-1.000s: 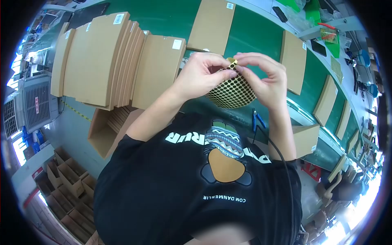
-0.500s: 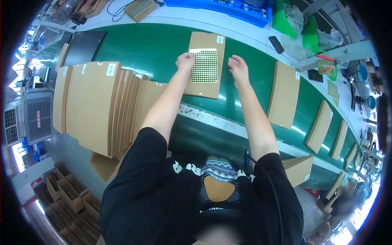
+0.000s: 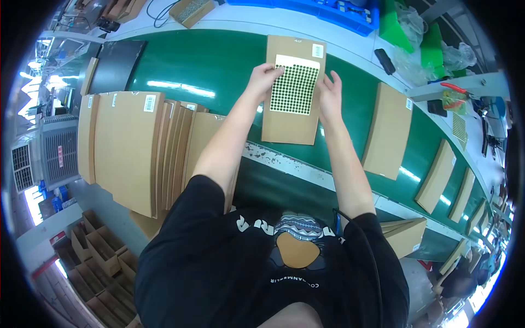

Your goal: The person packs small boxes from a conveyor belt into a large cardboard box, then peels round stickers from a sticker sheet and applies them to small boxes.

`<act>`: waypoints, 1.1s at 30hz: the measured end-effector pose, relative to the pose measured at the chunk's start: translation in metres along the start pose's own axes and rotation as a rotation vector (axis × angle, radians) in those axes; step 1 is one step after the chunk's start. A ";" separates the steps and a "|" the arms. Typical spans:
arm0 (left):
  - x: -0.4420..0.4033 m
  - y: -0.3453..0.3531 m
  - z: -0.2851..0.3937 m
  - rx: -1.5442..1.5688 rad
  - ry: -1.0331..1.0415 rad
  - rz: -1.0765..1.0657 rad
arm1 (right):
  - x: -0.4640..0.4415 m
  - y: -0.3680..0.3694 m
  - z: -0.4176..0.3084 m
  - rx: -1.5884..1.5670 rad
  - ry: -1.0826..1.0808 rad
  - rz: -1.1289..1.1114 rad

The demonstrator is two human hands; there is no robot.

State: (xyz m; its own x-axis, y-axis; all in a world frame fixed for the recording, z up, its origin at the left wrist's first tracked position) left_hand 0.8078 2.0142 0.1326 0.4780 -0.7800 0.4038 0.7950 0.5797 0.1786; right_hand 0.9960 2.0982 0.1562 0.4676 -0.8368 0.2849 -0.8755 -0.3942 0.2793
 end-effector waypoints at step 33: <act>0.383 0.129 0.093 -0.661 1.136 -0.791 | 0.379 -0.065 -0.212 0.244 -0.144 -0.314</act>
State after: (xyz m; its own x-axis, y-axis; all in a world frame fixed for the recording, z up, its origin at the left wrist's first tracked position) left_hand 1.0580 1.8123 0.3937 -0.3549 -0.7690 -0.5317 0.8466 -0.0231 -0.5317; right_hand 1.2564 1.8872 0.4408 0.7098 -0.6993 0.0849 -0.7043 -0.7026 0.1017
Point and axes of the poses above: each hand's wrist, its own x-axis away from the middle knuckle, its own y-axis out of the palm, z = x × y, the point moved 6 cm from there along -x, towards the middle knuckle, and after that the axes turned 4 degrees about -z, right-handed, at the moved point
